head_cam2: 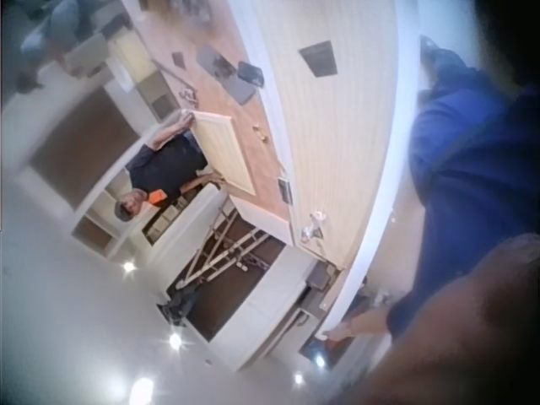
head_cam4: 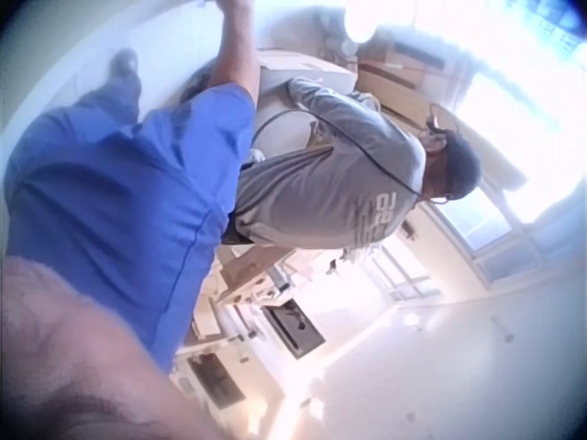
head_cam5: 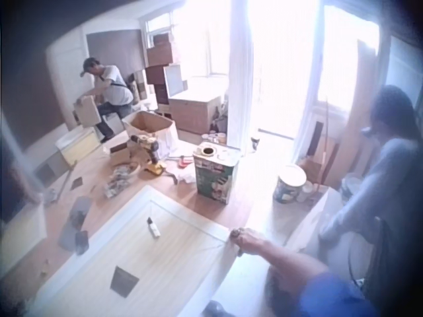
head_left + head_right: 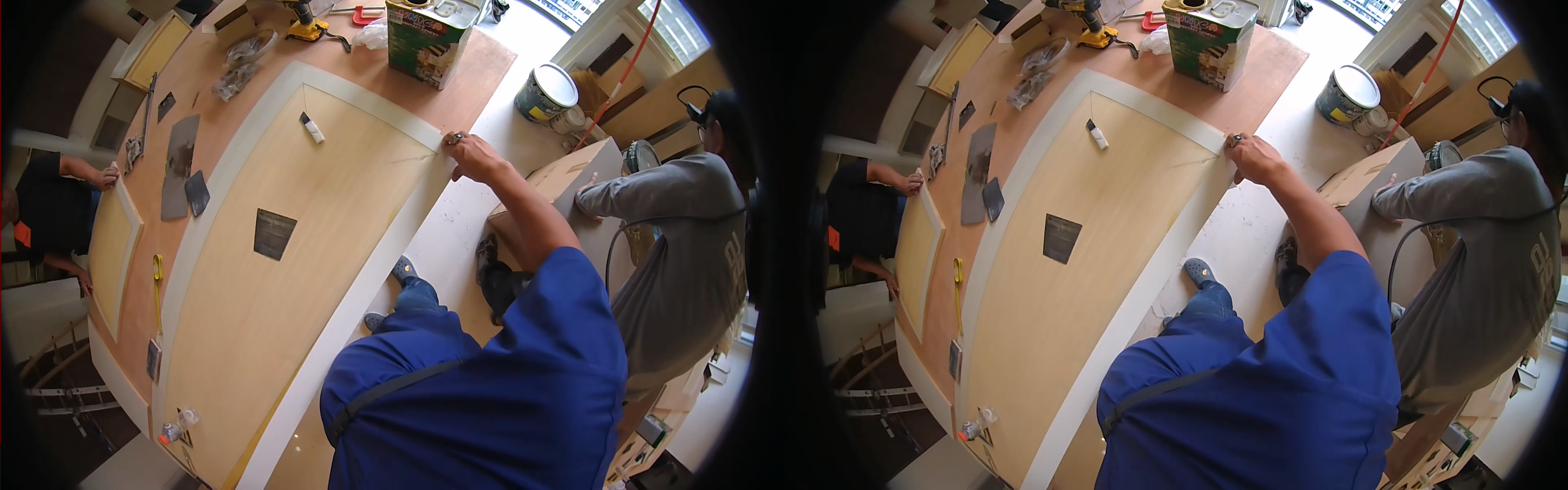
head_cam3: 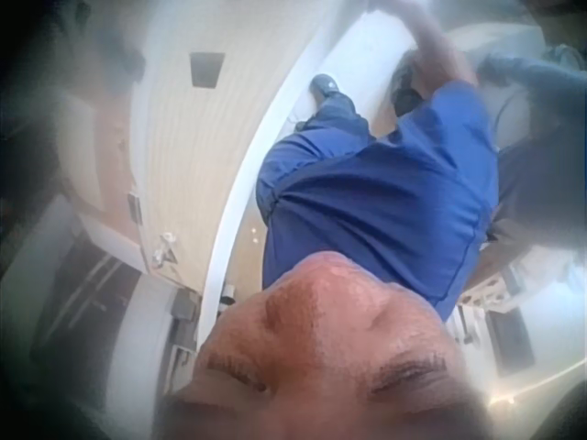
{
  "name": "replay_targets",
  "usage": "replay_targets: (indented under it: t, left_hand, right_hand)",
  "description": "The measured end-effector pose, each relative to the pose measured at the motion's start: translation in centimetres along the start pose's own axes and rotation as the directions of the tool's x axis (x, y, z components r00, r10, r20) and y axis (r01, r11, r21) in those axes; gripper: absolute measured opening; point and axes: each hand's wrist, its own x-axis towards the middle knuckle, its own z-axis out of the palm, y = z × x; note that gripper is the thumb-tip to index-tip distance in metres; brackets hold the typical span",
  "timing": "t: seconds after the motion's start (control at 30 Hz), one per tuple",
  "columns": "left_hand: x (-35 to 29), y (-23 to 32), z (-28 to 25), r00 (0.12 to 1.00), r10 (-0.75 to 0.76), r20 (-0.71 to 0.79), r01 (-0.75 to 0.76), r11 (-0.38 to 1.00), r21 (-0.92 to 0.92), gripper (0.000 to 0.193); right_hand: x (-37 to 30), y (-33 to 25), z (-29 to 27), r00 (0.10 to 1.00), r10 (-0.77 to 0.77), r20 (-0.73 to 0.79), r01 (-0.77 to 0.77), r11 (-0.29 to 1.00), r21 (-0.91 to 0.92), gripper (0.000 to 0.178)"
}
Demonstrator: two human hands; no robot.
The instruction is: The person applies a long strip of veneer or trim to the edge of a large wooden panel, pressing it down by hand and using a small sanding block to smooth the edges and ensure adhesion.
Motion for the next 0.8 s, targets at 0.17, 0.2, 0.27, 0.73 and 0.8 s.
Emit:
replay_targets:
  t: [0.17, 0.2, 0.27, 0.73, 0.8]
  left_hand:
    - [-0.3, -0.5, -0.2, 1.0, -0.007, 0.004, 0.007, 1.0, 0.01, 0.046]
    - [-0.5, -0.6, -0.4, 1.0, -0.01, 0.006, 0.01, 1.0, 0.007, 0.046]
    - [-0.6, -0.8, -0.3, 1.0, -0.012, 0.003, 0.012, 1.0, 0.004, 0.046]
    - [-4.2, -13.1, -6.3, 0.997, 0.003, -0.077, -0.005, 1.0, -0.019, 0.046]
    - [-3.7, -17.3, -6.1, 0.99, 0.085, -0.113, -0.085, 0.996, 0.009, 0.046]
  right_hand:
    - [-0.1, 0.4, 0.1, 0.992, -0.106, -0.068, 0.103, 0.994, -0.04, 0.023]
    - [-0.1, 0.5, 0.2, 0.991, -0.118, -0.069, 0.114, 0.992, -0.05, 0.021]
    - [0.0, 0.8, 0.5, 0.994, -0.093, -0.048, 0.092, 0.995, -0.026, 0.025]
    - [-2.8, -11.3, -0.2, 0.993, -0.108, -0.056, 0.109, 0.994, 0.018, 0.078]
    - [-3.8, -15.2, 1.2, 0.974, -0.207, -0.09, 0.223, 0.945, 0.239, 0.075]
